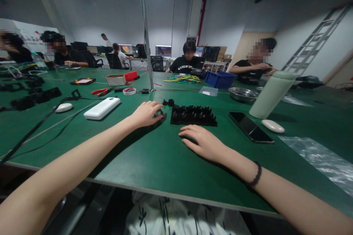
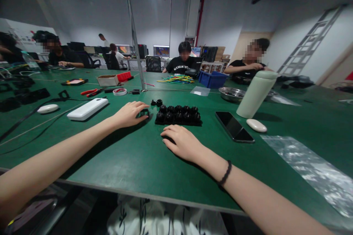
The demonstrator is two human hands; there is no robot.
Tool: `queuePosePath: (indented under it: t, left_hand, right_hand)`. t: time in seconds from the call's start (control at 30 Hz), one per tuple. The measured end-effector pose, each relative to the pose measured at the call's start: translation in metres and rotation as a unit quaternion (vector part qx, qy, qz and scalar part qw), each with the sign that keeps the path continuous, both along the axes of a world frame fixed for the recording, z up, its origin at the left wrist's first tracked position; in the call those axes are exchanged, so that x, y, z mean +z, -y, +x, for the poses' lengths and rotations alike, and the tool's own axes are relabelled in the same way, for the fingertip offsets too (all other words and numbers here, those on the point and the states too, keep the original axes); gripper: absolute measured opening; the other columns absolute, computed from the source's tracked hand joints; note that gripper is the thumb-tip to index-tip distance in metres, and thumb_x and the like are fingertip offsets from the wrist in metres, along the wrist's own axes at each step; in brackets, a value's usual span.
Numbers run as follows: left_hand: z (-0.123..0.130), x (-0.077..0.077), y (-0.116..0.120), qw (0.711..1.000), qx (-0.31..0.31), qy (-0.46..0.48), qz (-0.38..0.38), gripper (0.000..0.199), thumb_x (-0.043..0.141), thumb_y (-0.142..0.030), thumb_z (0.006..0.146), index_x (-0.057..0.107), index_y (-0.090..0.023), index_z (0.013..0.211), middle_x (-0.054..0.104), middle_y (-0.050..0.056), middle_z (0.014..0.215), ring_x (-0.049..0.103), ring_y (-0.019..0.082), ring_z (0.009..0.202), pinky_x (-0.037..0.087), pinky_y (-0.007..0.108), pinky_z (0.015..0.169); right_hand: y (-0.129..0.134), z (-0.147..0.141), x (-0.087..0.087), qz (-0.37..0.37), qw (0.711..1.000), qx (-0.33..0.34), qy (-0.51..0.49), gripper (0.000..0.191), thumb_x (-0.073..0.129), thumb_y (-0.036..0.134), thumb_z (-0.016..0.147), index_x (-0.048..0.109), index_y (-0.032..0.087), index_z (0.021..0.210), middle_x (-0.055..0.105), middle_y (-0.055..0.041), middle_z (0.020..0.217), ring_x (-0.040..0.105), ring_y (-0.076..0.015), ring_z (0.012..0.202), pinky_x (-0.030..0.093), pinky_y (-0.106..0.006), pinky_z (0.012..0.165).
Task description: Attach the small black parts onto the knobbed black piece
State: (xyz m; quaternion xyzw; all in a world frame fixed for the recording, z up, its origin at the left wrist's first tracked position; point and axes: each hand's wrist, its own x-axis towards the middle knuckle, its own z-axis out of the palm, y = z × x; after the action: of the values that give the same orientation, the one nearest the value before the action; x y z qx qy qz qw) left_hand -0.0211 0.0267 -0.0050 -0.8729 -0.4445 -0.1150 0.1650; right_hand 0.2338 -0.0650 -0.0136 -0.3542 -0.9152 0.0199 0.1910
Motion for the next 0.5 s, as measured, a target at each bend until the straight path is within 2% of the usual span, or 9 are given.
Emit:
queuePosePath:
  t: [0.1, 0.2, 0.5]
  left_hand:
    - [-0.004, -0.008, -0.009, 0.999, 0.012, -0.015, -0.032, 0.043, 0.042, -0.048, 0.093, 0.060, -0.020, 0.120, 0.059, 0.011, 0.128, 0.058, 0.029, 0.112, 0.046, 0.041, 0.093]
    - [-0.006, -0.012, -0.015, 0.998, 0.016, -0.009, -0.062, 0.043, 0.037, -0.048, 0.095, 0.062, -0.021, 0.119, 0.064, 0.010, 0.121, 0.060, 0.026, 0.110, 0.046, 0.039, 0.092]
    - [-0.005, -0.012, -0.015, 0.998, 0.014, 0.009, -0.067, 0.040, 0.039, -0.047, 0.094, 0.063, -0.023, 0.116, 0.066, 0.009, 0.115, 0.062, 0.023, 0.106, 0.047, 0.034, 0.090]
  right_hand:
    - [0.000, 0.000, 0.000, 0.002, 1.000, 0.004, -0.002, 0.023, 0.052, 0.021, 0.090, 0.067, 0.014, 0.107, 0.067, -0.0131, 0.114, 0.062, -0.0246, 0.107, 0.051, -0.042, 0.094]
    - [0.000, 0.001, 0.000, 0.003, 1.000, 0.006, -0.003, 0.023, 0.052, 0.021, 0.091, 0.066, 0.015, 0.107, 0.067, -0.0131, 0.114, 0.061, -0.0246, 0.107, 0.051, -0.043, 0.094]
    - [0.000, -0.001, 0.000, 0.014, 1.000, 0.012, -0.005, 0.022, 0.052, 0.021, 0.090, 0.066, 0.016, 0.107, 0.067, -0.0128, 0.114, 0.062, -0.0236, 0.107, 0.051, -0.042, 0.093]
